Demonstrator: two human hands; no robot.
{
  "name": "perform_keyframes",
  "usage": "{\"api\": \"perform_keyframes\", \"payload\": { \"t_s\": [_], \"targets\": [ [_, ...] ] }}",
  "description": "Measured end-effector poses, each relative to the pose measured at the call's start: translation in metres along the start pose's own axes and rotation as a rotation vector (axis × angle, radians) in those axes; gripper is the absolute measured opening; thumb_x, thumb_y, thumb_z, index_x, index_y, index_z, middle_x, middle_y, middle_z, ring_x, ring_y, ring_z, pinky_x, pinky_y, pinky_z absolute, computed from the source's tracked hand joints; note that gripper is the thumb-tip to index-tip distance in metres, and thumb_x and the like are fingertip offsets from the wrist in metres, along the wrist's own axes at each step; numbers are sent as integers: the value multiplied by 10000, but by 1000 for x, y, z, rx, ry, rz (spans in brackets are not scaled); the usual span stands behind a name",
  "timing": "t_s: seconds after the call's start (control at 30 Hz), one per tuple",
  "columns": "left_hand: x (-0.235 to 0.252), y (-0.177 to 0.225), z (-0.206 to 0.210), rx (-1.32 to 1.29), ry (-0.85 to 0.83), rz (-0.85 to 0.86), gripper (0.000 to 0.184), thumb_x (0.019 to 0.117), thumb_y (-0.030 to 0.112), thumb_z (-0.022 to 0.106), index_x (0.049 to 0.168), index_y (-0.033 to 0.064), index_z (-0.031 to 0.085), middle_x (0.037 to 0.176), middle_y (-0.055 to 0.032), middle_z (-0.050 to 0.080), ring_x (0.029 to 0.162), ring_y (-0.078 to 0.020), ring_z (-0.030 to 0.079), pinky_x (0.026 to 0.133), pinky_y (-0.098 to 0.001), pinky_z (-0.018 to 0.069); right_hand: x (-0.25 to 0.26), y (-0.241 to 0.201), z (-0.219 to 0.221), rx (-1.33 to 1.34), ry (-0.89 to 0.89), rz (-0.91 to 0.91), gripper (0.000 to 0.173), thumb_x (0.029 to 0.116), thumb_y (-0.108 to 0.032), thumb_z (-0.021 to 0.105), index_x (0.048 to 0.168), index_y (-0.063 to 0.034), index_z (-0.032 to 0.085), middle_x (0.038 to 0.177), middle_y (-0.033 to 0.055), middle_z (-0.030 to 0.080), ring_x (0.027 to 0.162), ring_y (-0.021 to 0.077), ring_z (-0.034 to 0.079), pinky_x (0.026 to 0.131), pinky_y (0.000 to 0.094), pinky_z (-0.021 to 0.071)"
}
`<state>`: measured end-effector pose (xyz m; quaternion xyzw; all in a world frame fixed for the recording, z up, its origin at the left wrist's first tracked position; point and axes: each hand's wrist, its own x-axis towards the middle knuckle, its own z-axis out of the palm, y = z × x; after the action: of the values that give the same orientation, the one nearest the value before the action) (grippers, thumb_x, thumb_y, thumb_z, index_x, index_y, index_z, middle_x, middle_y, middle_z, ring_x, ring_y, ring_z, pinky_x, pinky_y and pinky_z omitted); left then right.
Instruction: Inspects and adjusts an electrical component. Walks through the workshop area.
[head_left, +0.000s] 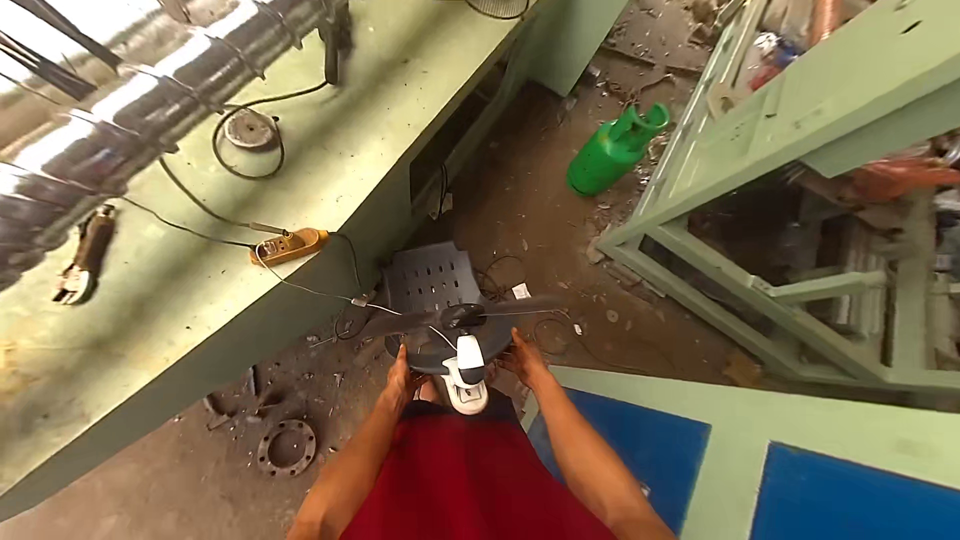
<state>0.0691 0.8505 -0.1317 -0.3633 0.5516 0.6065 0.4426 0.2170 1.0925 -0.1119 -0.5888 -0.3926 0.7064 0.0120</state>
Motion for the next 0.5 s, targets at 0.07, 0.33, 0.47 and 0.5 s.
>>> {"api": "perform_keyframes", "payload": {
  "t_s": [0.07, 0.33, 0.47, 0.5],
  "targets": [
    [6, -6, 1, -51, 39, -2, 685, 1081, 584, 364, 1520, 60, 387, 1412, -254, 546, 1175, -374, 628, 903, -529, 570, 9, 3, -2, -29, -19, 27, 628, 1081, -504, 473, 1465, -7, 460, 1246, 265, 655, 1003, 353, 702, 827, 499, 597],
    [12, -11, 21, -191, 176, 64, 583, 1100, 490, 398, 1463, 36, 449, 1341, -248, 593, 1137, -362, 648, 888, -538, 580, 38, -22, 3, -68, -56, 136, 513, 1063, -335, 580, 1448, -25, 441, 1232, 274, 644, 995, 384, 706, 786, 521, 620],
    [14, -8, 24, -177, 160, 67, 517, 1103, 416, 437, 1447, 31, 452, 1277, -236, 626, 1077, -341, 675, 854, -514, 598, 46, -26, 4, -116, -78, 163, 488, 1060, -307, 586, 1430, -14, 463, 1186, 262, 656, 952, 359, 705, 768, 496, 616],
    [14, -9, 24, -179, 160, 71, 494, 1102, 390, 448, 1445, 35, 452, 1264, -232, 631, 1069, -338, 677, 850, -513, 598, 46, -26, 3, -124, -83, 163, 480, 1058, -293, 591, 1425, -12, 464, 1171, 258, 660, 939, 350, 705, 757, 486, 615]
  ]
}}
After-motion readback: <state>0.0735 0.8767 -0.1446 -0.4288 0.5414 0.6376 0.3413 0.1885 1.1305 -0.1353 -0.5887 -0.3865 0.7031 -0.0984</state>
